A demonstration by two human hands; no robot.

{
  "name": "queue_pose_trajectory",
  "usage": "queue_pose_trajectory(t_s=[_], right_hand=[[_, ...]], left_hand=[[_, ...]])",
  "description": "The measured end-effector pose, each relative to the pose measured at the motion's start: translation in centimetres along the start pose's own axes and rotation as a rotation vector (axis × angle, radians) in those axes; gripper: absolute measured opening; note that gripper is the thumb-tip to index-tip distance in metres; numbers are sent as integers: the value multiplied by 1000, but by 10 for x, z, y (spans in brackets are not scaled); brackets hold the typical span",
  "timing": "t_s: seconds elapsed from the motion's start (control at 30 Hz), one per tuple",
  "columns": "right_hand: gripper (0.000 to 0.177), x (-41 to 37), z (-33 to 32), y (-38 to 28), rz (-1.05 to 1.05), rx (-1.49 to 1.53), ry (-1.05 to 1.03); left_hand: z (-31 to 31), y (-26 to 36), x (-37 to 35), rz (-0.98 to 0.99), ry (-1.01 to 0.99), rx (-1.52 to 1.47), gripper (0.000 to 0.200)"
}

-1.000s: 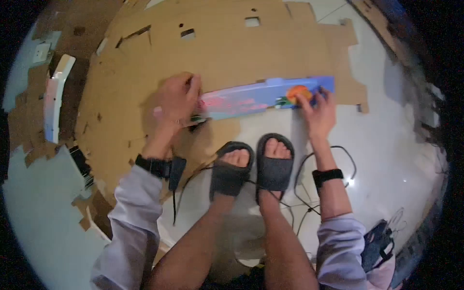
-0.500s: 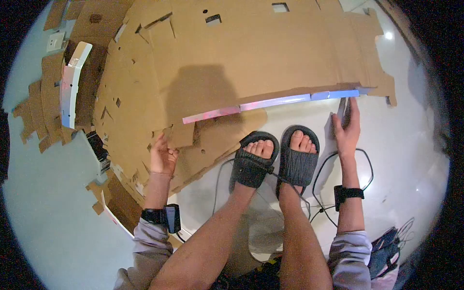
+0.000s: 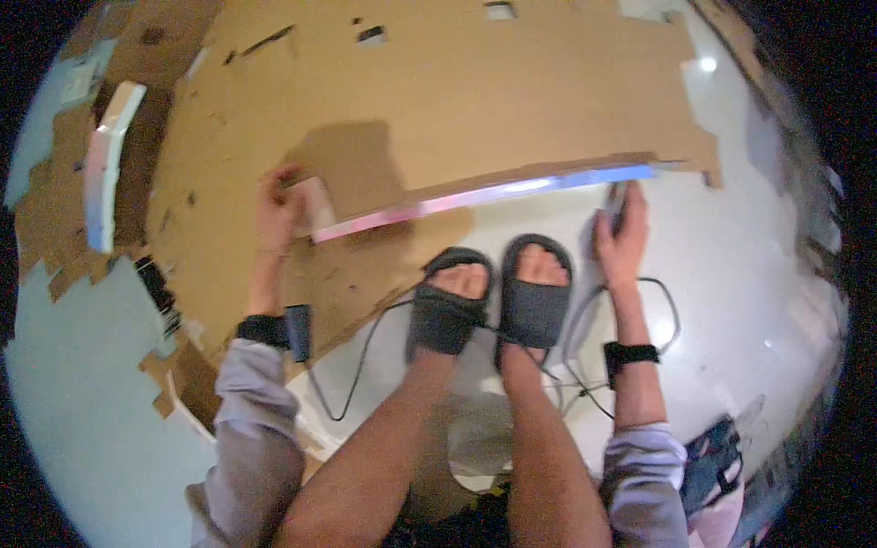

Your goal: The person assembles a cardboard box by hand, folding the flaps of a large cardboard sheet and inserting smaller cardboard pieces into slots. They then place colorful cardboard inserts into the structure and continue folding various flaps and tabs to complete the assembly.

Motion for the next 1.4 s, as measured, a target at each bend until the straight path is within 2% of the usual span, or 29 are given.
queue_pose_trajectory(t_s=[0.03,0.07,0.1,0.13,0.17,0.2,0.23,0.3,0.4,0.43,0.5,0.57,0.63,0.73,0.83,0.93,1.03,1.13,1.17,1.23,1.3,1.33,1.37,1.4], right_hand=[[53,1,-2,7,-48,50,43],[41,4,-11,9,197,139,18],[32,14,-21,10,192,168,108],[26,23,-37,3,302,196,204],[26,33,-52,7,385,241,295],[25,40,-67,15,467,300,378],[27,46,-82,25,479,260,392],[30,59,-104,42,509,200,414],[37,76,-121,59,690,201,285],[39,81,-121,62,816,342,294],[37,87,-119,101,890,668,400],[36,91,-117,106,941,940,480],[36,99,-112,81,975,1160,533],[25,106,-111,76,895,957,608],[28,112,-101,70,836,866,419],[28,118,-92,43,872,978,355],[34,125,-85,22,826,814,109],[20,124,-86,25,626,455,57],[14,118,-92,10,602,450,223],[12,94,-97,25,645,623,429],[12,63,-109,24,730,606,534],[13,49,-113,16,654,652,591],[14,32,-122,25,577,664,566],[15,18,-133,19,564,627,415]], left_hand=[[-4,0,3,-39,-24,-140,43],[-10,6,1,-77,-56,-293,46],[-16,17,-4,-85,18,-302,46],[-26,10,-3,-202,43,-245,40],[-42,-3,-5,-310,174,-258,34],[-68,-23,-6,-287,150,-283,32],[-90,-56,-9,-395,238,-351,40],[-113,-57,-26,-550,258,-234,50],[-126,-97,-56,-716,191,-277,58],[-128,-107,-64,-769,169,-288,60],[-130,-122,-74,-879,131,-306,65],[-119,-110,-79,-889,195,-433,62],[-116,-108,-81,-884,211,-501,60],[-115,-108,-83,-826,156,-538,59],[-109,-95,-83,-714,112,-564,54],[-106,-84,-82,-653,101,-519,51],[-101,-74,-80,-686,99,-480,51],[-100,-74,-83,-664,149,-461,51],[-103,-62,-86,-639,145,-489,52],[-112,-64,-95,-644,149,-498,52],[-135,-90,-109,-705,155,-450,54],[-143,-94,-117,-697,112,-441,53],[-150,-96,-125,-690,69,-431,53],[-157,-99,-130,-685,25,-421,52]])
Point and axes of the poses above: each hand's wrist, its own x-axis towards the middle knuckle, its own z-axis out of the palm, y = z × x, the point moved 3 cm from there along x, towards the middle knuckle, and after that the axes turned 1 degree about -z, right-handed, at the moved point
